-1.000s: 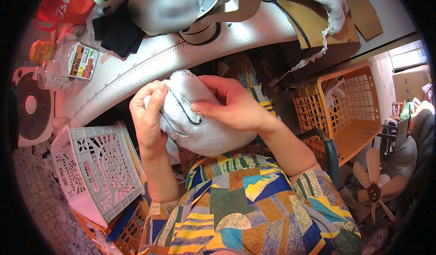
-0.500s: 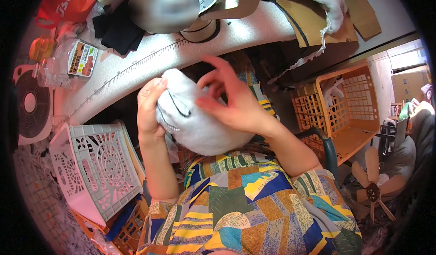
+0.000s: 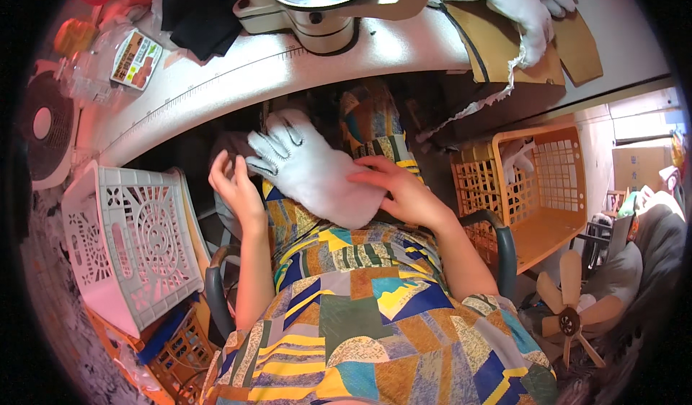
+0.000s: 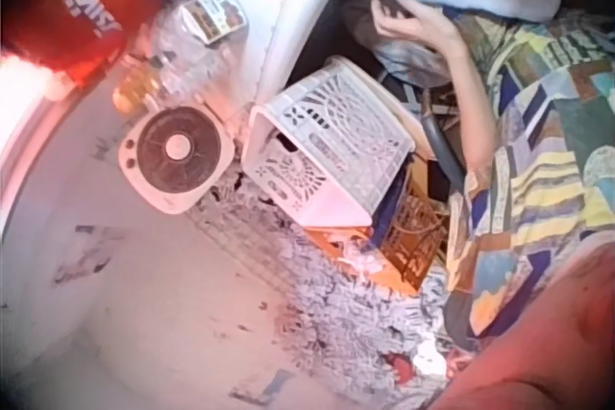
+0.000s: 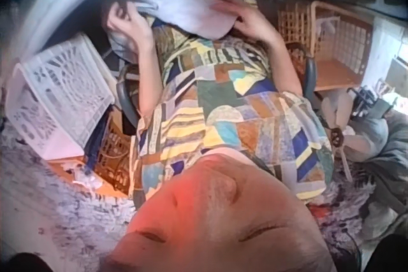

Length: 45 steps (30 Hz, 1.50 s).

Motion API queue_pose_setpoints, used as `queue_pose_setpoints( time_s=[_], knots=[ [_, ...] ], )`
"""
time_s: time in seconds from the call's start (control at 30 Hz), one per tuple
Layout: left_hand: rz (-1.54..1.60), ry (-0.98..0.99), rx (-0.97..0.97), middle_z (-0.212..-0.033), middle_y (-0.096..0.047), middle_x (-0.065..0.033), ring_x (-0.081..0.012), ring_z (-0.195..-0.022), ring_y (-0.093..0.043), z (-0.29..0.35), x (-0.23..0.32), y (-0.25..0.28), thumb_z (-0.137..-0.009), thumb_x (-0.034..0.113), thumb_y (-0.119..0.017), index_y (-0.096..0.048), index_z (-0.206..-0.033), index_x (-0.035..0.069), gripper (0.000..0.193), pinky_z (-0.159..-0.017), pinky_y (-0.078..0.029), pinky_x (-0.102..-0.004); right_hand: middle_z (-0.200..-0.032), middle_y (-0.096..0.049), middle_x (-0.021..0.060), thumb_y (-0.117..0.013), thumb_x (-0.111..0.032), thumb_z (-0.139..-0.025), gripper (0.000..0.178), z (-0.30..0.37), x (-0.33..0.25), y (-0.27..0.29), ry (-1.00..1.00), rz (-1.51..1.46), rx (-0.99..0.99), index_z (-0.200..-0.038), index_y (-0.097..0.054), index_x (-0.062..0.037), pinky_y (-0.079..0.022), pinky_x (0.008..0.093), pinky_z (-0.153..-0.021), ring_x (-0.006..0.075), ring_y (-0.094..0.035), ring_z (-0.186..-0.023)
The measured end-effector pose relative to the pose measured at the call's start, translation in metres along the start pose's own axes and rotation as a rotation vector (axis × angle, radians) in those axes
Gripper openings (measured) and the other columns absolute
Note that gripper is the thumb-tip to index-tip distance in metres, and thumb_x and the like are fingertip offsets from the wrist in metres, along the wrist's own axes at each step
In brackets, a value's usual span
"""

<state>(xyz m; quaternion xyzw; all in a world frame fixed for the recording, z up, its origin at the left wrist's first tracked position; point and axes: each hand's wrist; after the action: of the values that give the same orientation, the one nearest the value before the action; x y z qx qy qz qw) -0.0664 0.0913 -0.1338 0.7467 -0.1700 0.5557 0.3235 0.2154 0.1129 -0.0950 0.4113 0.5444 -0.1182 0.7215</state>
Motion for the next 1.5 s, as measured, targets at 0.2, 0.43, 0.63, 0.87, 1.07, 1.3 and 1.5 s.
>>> queue_pose_setpoints(
  time_s=[0.2,0.43,0.63,0.87,1.07,1.3,1.5],
  knots=[
    [-0.084,-0.159,-0.465,-0.108,-0.042,-0.0137,-0.0282,-0.103,-0.046,0.091,0.063,0.031,-0.07,0.027,-0.08,-0.047,-0.108,0.001,0.057,-0.091,-0.039,-0.0386,-0.102,-0.058,0.015,-0.053,0.008,-0.065,0.033,-0.018,-0.02,-0.025,0.138,0.078,0.339,-0.096,-0.061,-0.0007,-0.046,0.0398,-0.084,0.0369,-0.055,-0.098],
    [0.105,-0.067,-0.185,-0.095,-0.05,-0.014,-0.0288,-0.093,-0.051,0.092,0.034,0.013,-0.065,-0.013,-0.044,-0.05,-0.099,-0.002,0.036,-0.092,-0.04,-0.0343,-0.088,-0.055,0.0146,-0.061,0.005,-0.066,0.029,-0.039,-0.055,-0.065,0.334,0.063,0.5,-0.093,-0.053,-0.0041,-0.047,0.0418,-0.073,0.0369,-0.057,-0.086],
    [0.205,-0.084,-0.33,-0.097,-0.059,-0.0064,-0.0142,-0.096,-0.054,0.104,0.087,0.028,-0.076,-0.015,-0.04,-0.057,-0.101,-0.003,0.033,-0.09,-0.042,-0.0263,-0.085,-0.056,0.0137,-0.065,-0.007,-0.071,0.036,-0.049,-0.059,-0.066,0.301,0.369,0.598,-0.107,-0.063,-0.0096,-0.051,0.0386,-0.061,0.0336,-0.062,-0.076],
    [0.35,-0.269,-0.594,-0.076,-0.053,0.0002,-0.0078,-0.07,-0.048,0.116,0.117,0.032,-0.084,0.002,-0.065,-0.056,-0.092,0.002,0.012,-0.063,-0.041,-0.0237,-0.077,-0.048,0.0139,-0.065,-0.005,-0.07,0.013,-0.055,-0.082,-0.029,0.414,0.289,0.99,-0.071,-0.052,-0.0028,-0.04,0.0371,-0.054,0.0295,-0.05,-0.063],
    [0.198,-0.67,-0.085,-0.081,-0.053,-0.007,-0.0161,-0.071,-0.052,0.076,0.104,0.021,-0.076,0.008,-0.074,-0.052,-0.085,0.004,0.024,-0.065,-0.044,-0.0293,-0.092,-0.057,0.0132,-0.069,-0.003,-0.07,0.03,-0.025,-0.101,-0.027,0.564,0.205,1.084,-0.099,-0.063,-0.003,-0.05,0.0344,-0.067,0.0286,-0.061,-0.082],
    [0.282,-0.701,-0.053,-0.105,-0.054,-0.0142,-0.0243,-0.096,-0.055,0.067,0.132,0.009,-0.081,0.008,-0.065,-0.055,-0.098,0.0,0.021,-0.087,-0.044,-0.0344,-0.082,-0.056,0.0102,-0.069,-0.006,-0.067,0.037,-0.02,-0.102,-0.016,0.49,0.429,1.09,-0.104,-0.066,0.0,-0.05,0.0366,-0.063,0.0269,-0.059,-0.071],
    [0.244,-0.459,-0.605,-0.091,-0.067,-0.0101,-0.0183,-0.085,-0.064,0.093,0.136,0.044,-0.072,-0.015,-0.062,-0.063,-0.094,-0.003,0.025,-0.08,-0.049,-0.0278,-0.082,-0.056,0.0105,-0.07,-0.007,-0.067,0.024,-0.016,-0.1,-0.002,0.412,0.328,1.06,-0.09,-0.067,-0.0009,-0.047,0.0346,-0.069,0.0278,-0.057,-0.081]
  ],
)
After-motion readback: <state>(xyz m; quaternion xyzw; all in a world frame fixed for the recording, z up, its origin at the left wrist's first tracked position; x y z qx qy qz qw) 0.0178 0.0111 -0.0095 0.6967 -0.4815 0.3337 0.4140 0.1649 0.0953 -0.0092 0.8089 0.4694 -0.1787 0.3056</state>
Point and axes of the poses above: each hand's wrist, its own z-axis away from the middle knuckle, its own y-axis out of the back of the hand, x = y × z
